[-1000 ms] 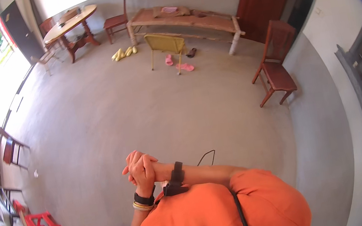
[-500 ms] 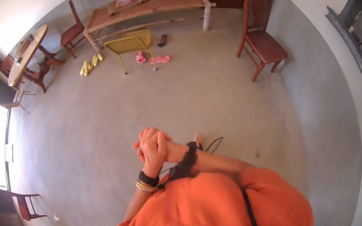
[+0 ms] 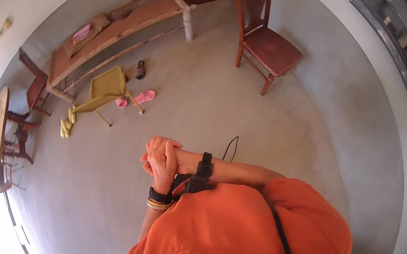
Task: The person gathers large pieces of white ruffled material from a pile, carries them to a table, and then uses scissors to cut a piece of the material before using a long handle tool to measure another section.
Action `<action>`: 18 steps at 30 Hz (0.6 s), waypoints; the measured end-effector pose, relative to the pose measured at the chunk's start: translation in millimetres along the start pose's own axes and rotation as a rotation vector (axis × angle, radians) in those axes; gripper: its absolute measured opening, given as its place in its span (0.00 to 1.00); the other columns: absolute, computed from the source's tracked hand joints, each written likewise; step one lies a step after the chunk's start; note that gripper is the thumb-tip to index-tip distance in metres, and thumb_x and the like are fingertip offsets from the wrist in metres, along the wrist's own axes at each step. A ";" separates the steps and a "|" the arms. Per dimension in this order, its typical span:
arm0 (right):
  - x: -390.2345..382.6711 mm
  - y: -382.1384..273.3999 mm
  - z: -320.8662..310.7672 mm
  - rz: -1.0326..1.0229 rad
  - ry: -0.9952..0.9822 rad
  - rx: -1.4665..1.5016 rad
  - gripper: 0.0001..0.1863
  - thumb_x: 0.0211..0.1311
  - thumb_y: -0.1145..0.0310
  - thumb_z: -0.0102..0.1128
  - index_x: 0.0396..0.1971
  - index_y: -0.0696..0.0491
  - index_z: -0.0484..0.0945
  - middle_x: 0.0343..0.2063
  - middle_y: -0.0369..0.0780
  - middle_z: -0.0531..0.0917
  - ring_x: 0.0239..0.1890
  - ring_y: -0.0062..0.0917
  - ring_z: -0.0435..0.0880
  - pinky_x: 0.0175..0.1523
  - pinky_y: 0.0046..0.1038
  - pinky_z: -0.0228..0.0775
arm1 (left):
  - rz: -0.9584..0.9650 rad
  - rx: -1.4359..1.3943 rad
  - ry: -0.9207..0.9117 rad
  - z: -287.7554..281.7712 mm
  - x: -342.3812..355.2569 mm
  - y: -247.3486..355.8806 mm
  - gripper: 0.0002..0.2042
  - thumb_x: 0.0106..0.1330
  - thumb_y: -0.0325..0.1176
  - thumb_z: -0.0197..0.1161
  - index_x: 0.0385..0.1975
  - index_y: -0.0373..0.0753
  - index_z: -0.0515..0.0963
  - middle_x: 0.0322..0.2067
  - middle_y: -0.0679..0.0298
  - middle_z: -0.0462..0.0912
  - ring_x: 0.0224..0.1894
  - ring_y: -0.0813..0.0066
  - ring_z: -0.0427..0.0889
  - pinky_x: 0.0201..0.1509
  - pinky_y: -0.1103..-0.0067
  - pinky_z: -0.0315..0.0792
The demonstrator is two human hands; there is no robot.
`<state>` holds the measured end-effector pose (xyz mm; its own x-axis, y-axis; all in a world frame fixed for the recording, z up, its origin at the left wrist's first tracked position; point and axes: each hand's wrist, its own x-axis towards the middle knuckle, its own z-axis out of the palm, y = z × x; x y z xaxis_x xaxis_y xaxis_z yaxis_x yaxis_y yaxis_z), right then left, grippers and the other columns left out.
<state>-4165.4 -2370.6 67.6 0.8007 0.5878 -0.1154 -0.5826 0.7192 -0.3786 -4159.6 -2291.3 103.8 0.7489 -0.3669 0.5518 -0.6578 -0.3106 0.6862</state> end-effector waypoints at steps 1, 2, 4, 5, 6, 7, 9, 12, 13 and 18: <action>4.6 -16.9 -6.2 -0.034 0.011 -0.024 0.12 0.67 0.61 0.48 0.40 0.56 0.68 0.30 0.39 0.74 0.32 0.21 0.73 0.37 0.23 0.69 | 0.019 -0.016 -0.032 9.3 13.6 -11.3 0.09 0.56 0.25 0.50 0.17 0.35 0.76 0.22 0.59 0.75 0.29 0.63 0.72 0.38 0.71 0.65; 10.8 -32.9 -12.0 -0.069 0.022 -0.048 0.12 0.67 0.61 0.48 0.40 0.56 0.68 0.30 0.39 0.74 0.32 0.21 0.73 0.38 0.23 0.69 | 0.028 -0.031 -0.052 17.9 28.9 -22.1 0.09 0.56 0.25 0.50 0.17 0.35 0.76 0.22 0.59 0.75 0.29 0.63 0.72 0.38 0.71 0.65; 27.8 -71.1 -24.4 -0.151 0.046 -0.125 0.12 0.67 0.62 0.49 0.40 0.56 0.68 0.31 0.38 0.74 0.33 0.21 0.73 0.39 0.22 0.69 | 0.045 -0.076 -0.083 35.0 68.8 -44.3 0.09 0.57 0.25 0.50 0.18 0.34 0.76 0.23 0.59 0.76 0.30 0.63 0.73 0.39 0.71 0.65; 36.9 -91.0 -29.9 -0.192 0.059 -0.170 0.12 0.67 0.62 0.49 0.41 0.56 0.68 0.31 0.38 0.74 0.34 0.20 0.73 0.39 0.22 0.69 | 0.060 -0.091 -0.102 43.4 90.0 -57.4 0.09 0.57 0.25 0.50 0.18 0.34 0.76 0.23 0.59 0.76 0.30 0.63 0.73 0.39 0.71 0.65; 47.6 -111.1 -35.0 -0.234 0.076 -0.223 0.12 0.66 0.62 0.50 0.41 0.56 0.68 0.32 0.38 0.74 0.34 0.20 0.72 0.40 0.22 0.68 | 0.055 -0.127 -0.110 51.4 109.6 -70.3 0.09 0.57 0.25 0.51 0.18 0.34 0.77 0.23 0.59 0.76 0.30 0.63 0.73 0.39 0.71 0.65; 59.0 -137.8 -37.7 -0.282 0.091 -0.288 0.12 0.66 0.63 0.50 0.41 0.56 0.68 0.32 0.37 0.74 0.35 0.20 0.72 0.40 0.22 0.68 | 0.055 -0.164 -0.118 57.2 134.4 -83.2 0.09 0.58 0.25 0.51 0.18 0.35 0.77 0.22 0.60 0.76 0.30 0.62 0.73 0.40 0.71 0.65; 78.3 -183.4 -43.5 -0.377 0.134 -0.420 0.12 0.66 0.63 0.51 0.41 0.55 0.68 0.32 0.37 0.73 0.35 0.19 0.72 0.41 0.21 0.68 | 0.076 -0.186 -0.156 69.8 185.1 -106.7 0.09 0.58 0.26 0.51 0.18 0.35 0.77 0.22 0.60 0.76 0.30 0.63 0.73 0.41 0.70 0.65; 99.3 -234.9 -46.2 -0.520 0.214 -0.634 0.12 0.65 0.64 0.52 0.42 0.55 0.68 0.33 0.36 0.73 0.37 0.18 0.72 0.43 0.20 0.67 | 0.097 -0.231 -0.227 94.1 249.9 -137.2 0.09 0.58 0.27 0.52 0.18 0.35 0.77 0.22 0.60 0.76 0.30 0.63 0.74 0.42 0.70 0.64; 106.2 -251.8 -46.6 -0.564 0.234 -0.707 0.12 0.65 0.64 0.53 0.42 0.55 0.68 0.33 0.36 0.73 0.37 0.18 0.72 0.43 0.20 0.67 | 0.103 -0.253 -0.273 99.8 267.2 -145.8 0.09 0.59 0.27 0.53 0.18 0.35 0.76 0.22 0.59 0.76 0.30 0.62 0.74 0.42 0.70 0.64; 144.3 -332.8 -64.8 -0.675 0.323 -0.852 0.13 0.64 0.65 0.55 0.43 0.55 0.68 0.35 0.34 0.72 0.39 0.17 0.71 0.46 0.19 0.66 | 0.197 -0.234 -0.302 148.4 353.2 -194.0 0.07 0.58 0.28 0.54 0.20 0.35 0.76 0.22 0.57 0.75 0.30 0.58 0.74 0.40 0.68 0.64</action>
<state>-3846.9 -2549.1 117.5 0.9857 -0.0366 0.1646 0.1681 0.2945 -0.9408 -3779.4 -2490.8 95.2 0.5308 -0.6504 0.5434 -0.7239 -0.0144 0.6898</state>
